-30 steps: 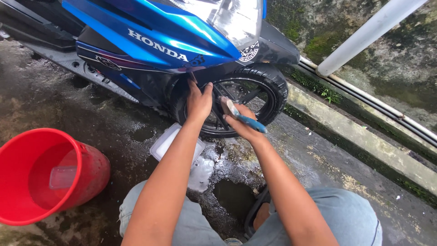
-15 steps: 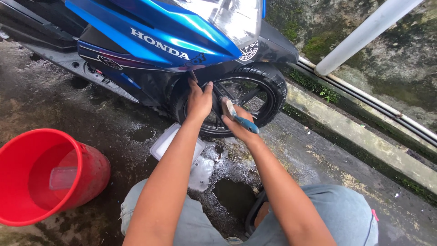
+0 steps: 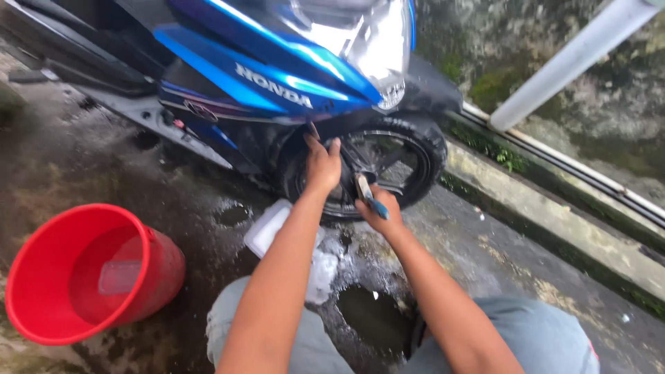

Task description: The person washes the front wheel of a motorcycle using a sponge and a brush.

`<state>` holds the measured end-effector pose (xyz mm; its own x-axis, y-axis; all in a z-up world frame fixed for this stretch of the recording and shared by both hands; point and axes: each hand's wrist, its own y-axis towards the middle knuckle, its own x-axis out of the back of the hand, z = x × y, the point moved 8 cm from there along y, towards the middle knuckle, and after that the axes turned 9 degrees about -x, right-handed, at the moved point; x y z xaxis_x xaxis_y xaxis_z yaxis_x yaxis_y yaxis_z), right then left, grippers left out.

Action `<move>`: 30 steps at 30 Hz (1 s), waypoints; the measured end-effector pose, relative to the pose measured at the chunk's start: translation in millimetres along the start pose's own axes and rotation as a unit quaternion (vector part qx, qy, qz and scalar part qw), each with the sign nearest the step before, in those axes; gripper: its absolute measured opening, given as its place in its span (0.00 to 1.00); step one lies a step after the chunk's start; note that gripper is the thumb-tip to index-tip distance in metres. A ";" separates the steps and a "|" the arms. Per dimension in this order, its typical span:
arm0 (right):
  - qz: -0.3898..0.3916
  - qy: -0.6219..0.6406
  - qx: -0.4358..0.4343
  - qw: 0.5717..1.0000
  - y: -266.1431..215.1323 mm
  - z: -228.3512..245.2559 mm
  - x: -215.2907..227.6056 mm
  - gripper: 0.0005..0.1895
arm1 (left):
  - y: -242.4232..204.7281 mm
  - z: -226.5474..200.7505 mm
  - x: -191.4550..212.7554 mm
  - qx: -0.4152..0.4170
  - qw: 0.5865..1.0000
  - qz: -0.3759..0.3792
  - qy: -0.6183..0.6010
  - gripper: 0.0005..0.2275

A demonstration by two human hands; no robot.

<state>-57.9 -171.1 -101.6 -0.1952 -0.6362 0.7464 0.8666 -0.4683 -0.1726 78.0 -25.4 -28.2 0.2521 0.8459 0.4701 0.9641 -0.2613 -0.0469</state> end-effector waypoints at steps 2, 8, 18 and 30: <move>0.002 0.028 0.034 0.999 2.6 22.5 11.4 0.20 | 6.8 -3.6 4.0 -0.005 1.000 -0.008 0.001 0.36; -0.023 0.061 0.092 0.994 -20.5 93.3 54.8 0.18 | 8.5 6.6 1.3 -0.007 1.000 -0.012 0.002 0.37; 0.005 0.075 0.028 0.997 0.0 25.7 26.5 0.16 | 9.6 13.0 1.1 -0.008 1.000 -0.009 0.005 0.38; -0.004 0.130 0.042 0.991 -10.5 31.1 21.4 0.11 | -12.2 -0.2 10.4 -0.045 0.997 -0.054 0.021 0.34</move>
<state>-56.9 -160.7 -63.8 -0.3045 -0.7747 0.5542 0.8976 -0.4280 -0.1052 68.9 -13.5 -22.5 0.1410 0.8520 0.5042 0.9736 -0.2117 0.0854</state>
